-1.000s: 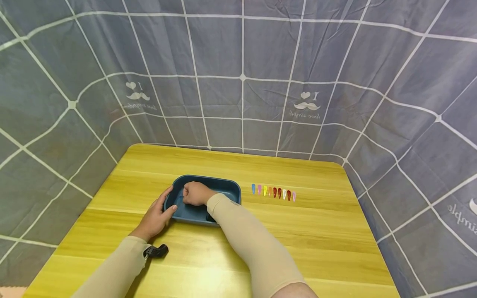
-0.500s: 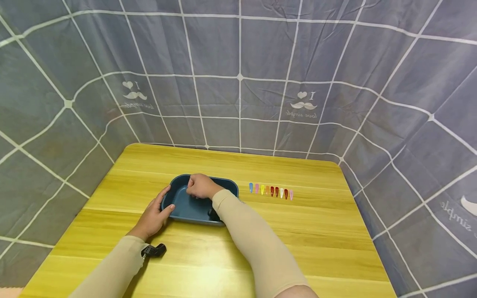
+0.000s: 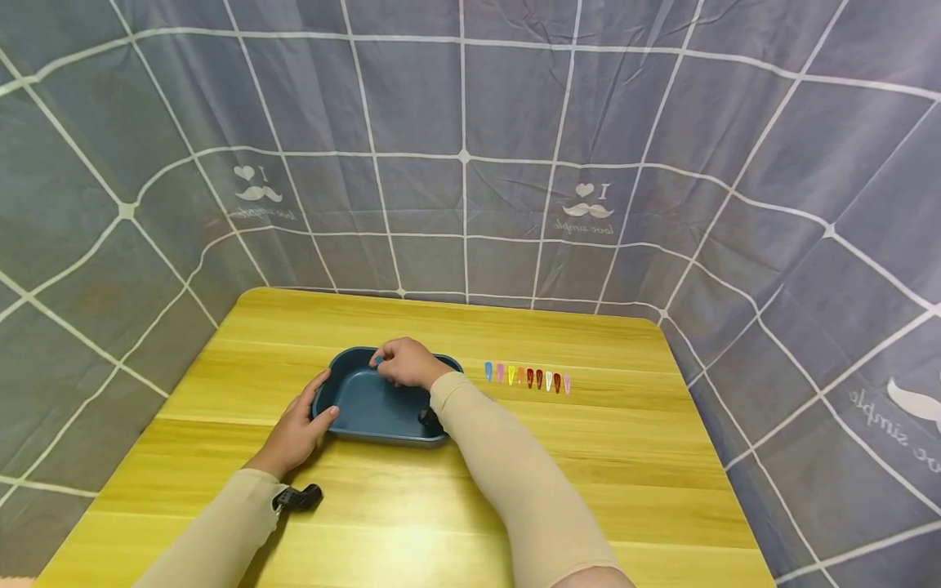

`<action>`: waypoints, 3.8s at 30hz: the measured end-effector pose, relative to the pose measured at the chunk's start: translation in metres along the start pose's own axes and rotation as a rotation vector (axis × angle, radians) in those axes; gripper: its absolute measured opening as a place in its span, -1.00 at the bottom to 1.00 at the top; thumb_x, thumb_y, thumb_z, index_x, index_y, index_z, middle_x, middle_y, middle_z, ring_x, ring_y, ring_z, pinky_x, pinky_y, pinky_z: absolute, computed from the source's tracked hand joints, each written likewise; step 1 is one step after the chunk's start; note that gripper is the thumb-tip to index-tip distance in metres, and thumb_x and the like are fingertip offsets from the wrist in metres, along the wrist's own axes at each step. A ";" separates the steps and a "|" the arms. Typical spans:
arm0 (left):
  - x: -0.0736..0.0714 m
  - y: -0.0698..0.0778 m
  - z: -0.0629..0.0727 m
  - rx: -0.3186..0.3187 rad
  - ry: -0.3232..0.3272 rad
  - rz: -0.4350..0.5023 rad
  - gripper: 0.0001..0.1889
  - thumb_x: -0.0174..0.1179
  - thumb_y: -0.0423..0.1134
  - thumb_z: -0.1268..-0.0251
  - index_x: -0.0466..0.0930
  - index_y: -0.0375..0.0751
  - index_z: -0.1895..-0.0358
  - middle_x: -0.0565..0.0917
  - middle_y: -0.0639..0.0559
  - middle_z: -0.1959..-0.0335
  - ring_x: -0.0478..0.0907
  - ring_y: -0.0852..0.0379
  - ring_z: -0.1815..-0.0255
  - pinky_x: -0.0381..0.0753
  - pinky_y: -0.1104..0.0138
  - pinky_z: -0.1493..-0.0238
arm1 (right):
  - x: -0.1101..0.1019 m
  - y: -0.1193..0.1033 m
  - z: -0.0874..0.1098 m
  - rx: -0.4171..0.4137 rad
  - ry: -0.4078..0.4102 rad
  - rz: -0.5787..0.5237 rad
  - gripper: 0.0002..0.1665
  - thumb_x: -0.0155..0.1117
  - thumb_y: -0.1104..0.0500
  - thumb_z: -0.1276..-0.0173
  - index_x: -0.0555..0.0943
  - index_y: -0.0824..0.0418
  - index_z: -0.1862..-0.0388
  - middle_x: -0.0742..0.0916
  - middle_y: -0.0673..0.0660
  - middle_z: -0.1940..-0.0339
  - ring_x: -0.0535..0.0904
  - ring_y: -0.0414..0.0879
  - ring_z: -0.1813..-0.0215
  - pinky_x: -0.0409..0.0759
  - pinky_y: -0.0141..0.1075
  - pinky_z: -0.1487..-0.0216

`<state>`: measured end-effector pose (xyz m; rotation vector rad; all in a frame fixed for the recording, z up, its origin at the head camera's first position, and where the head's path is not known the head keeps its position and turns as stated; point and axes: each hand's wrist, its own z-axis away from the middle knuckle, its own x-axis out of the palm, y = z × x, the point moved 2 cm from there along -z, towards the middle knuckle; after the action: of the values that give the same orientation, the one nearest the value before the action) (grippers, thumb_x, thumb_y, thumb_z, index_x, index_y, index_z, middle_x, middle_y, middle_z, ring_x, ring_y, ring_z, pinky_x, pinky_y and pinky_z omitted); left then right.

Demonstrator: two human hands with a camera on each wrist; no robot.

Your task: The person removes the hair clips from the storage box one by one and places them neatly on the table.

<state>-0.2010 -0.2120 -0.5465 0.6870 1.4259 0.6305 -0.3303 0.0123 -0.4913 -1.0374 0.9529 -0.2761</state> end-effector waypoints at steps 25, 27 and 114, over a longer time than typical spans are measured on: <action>0.000 0.000 0.001 0.016 0.006 -0.014 -0.23 0.05 0.11 -0.65 -0.08 0.17 -0.75 0.18 -0.33 -0.68 -0.02 -0.66 -0.62 0.02 -0.52 -0.52 | -0.044 0.006 0.028 -0.024 0.038 -0.005 -0.52 0.09 0.03 -0.70 0.59 0.10 -0.47 0.77 0.36 -0.02 0.51 -0.04 0.42 0.59 -0.20 0.28; 0.000 0.000 0.000 0.016 0.008 -0.010 -0.23 0.06 0.10 -0.65 -0.07 0.17 -0.75 0.18 -0.32 -0.69 0.00 -0.64 -0.63 0.04 -0.52 -0.52 | -0.048 0.008 0.030 -0.022 0.045 -0.040 -0.52 0.14 0.05 -0.68 0.58 0.09 -0.48 0.77 0.37 -0.06 0.54 -0.01 0.39 0.69 -0.05 0.14; 0.000 0.002 0.000 0.005 -0.005 -0.034 -0.22 0.03 0.13 -0.66 -0.10 0.14 -0.76 0.18 -0.38 -0.67 0.08 -0.62 -0.60 0.21 -0.53 -0.43 | -0.184 0.132 0.156 0.218 0.415 -0.196 -0.45 0.22 0.29 -0.59 0.44 0.36 -0.49 0.70 0.40 0.00 0.71 0.21 0.02 0.69 0.18 -0.24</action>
<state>-0.2013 -0.2105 -0.5450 0.6660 1.4321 0.5983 -0.3467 0.2864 -0.4753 -0.8873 1.1624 -0.7637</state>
